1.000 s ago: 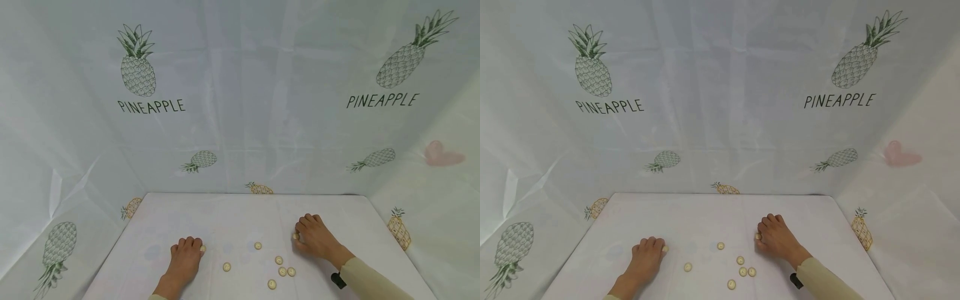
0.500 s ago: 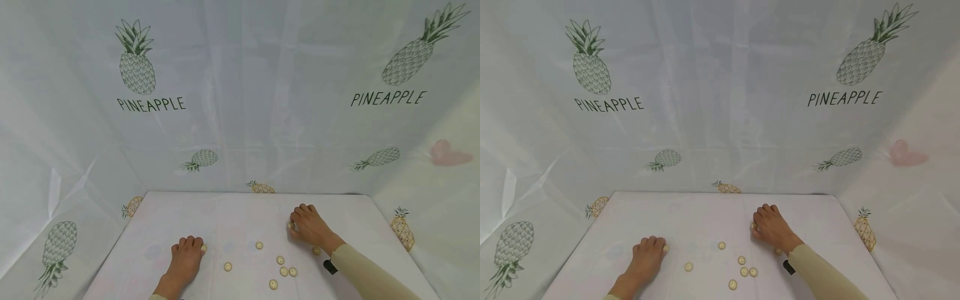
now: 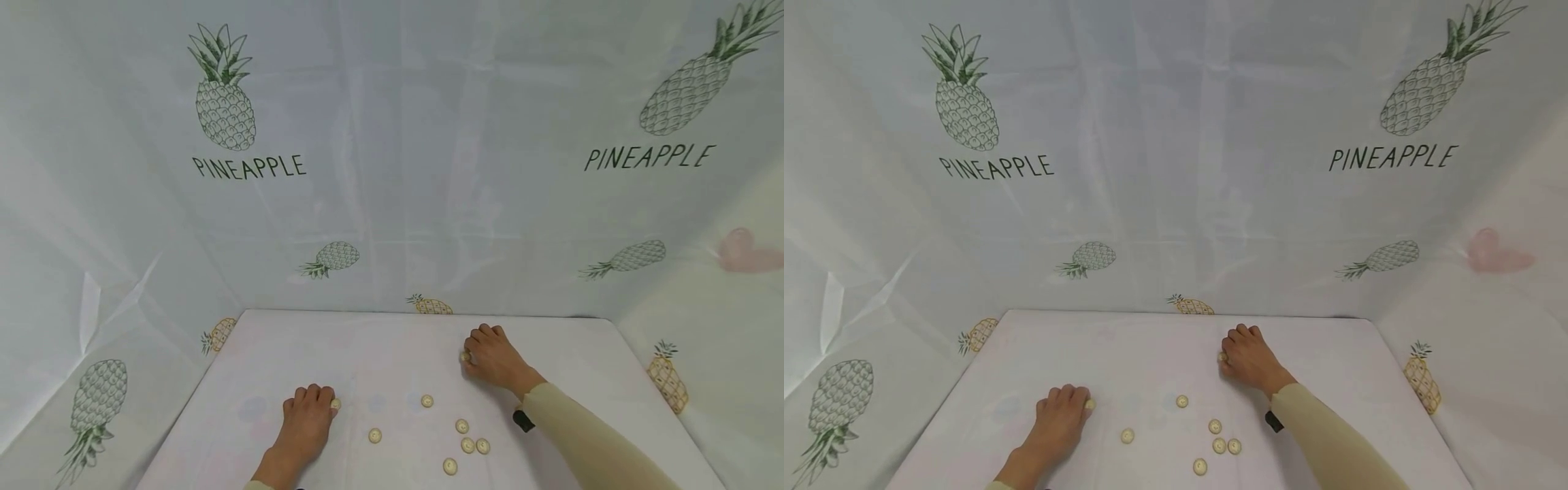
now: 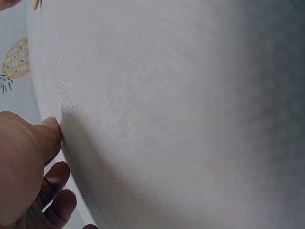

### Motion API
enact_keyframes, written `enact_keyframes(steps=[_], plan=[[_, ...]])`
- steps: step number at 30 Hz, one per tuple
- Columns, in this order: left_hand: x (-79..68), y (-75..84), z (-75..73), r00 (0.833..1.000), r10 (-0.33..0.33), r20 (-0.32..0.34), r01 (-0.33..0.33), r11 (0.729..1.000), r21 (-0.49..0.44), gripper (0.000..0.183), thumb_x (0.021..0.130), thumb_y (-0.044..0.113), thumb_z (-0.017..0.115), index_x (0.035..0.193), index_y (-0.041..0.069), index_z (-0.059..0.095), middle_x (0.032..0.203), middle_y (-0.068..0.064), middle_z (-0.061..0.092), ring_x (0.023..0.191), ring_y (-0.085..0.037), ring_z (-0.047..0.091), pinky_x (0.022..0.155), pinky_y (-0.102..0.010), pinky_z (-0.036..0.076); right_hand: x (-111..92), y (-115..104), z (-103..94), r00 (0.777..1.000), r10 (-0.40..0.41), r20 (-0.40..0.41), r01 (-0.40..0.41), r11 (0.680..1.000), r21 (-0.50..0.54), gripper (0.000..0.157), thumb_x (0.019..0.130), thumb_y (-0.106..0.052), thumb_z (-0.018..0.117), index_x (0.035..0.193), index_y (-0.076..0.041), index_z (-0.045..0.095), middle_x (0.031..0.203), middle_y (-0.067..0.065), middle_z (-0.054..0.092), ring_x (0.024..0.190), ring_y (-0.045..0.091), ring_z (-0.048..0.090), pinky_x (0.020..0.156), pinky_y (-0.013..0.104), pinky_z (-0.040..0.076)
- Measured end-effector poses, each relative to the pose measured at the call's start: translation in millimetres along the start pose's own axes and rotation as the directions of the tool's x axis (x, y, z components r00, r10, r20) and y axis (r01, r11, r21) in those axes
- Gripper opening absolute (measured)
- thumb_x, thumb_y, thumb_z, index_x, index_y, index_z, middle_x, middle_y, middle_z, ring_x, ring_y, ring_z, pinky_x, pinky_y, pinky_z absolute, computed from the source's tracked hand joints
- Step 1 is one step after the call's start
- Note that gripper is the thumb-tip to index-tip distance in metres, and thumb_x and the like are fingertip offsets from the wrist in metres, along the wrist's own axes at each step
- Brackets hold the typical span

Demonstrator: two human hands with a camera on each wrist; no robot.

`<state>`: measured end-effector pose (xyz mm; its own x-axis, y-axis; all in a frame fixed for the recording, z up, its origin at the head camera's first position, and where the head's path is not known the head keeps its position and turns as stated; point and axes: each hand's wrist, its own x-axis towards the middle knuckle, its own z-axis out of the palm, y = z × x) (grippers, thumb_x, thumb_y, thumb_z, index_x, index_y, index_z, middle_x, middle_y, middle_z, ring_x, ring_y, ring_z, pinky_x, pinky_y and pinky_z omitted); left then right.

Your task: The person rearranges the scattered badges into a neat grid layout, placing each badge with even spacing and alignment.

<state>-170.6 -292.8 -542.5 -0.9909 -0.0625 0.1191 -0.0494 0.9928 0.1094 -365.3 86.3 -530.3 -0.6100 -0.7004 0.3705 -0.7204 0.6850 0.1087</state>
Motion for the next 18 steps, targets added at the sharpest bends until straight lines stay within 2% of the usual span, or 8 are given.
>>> enact_keyframes(steps=[10, 18], plan=[[-1.5, -1.4, 1.4, 1.0, 0.01, -0.018, -0.011, 0.999, -0.04, 0.025, 0.096, 0.025, 0.078, 0.11, 0.012, 0.062, 0.099, -0.003, 0.056, 0.094, -0.024, 0.049, 0.086, -0.056, 0.045, 11, -3, 12.9, 0.998, 0.033, 0.062, -0.035, 0.999, 0.018, 0.015, 0.091, -0.028, 0.078, 0.091, -0.015, 0.071, 0.093, -0.001, 0.064, 0.088, 0.02, 0.049, 0.085, 0.046, 0.044], [-1.0, -0.7, -1.1, 1.0, 0.004, -0.005, -0.004, 0.999, -0.042, 0.024, 0.097, 0.026, 0.077, 0.109, 0.013, 0.062, 0.096, -0.002, 0.055, 0.094, -0.023, 0.049, 0.085, -0.054, 0.045, 15, -5, 17.2, 0.99, 0.065, 0.124, -0.07, 0.997, 0.034, 0.012, 0.093, -0.027, 0.074, 0.092, -0.016, 0.072, 0.093, -0.002, 0.064, 0.087, 0.02, 0.048, 0.085, 0.046, 0.043]])
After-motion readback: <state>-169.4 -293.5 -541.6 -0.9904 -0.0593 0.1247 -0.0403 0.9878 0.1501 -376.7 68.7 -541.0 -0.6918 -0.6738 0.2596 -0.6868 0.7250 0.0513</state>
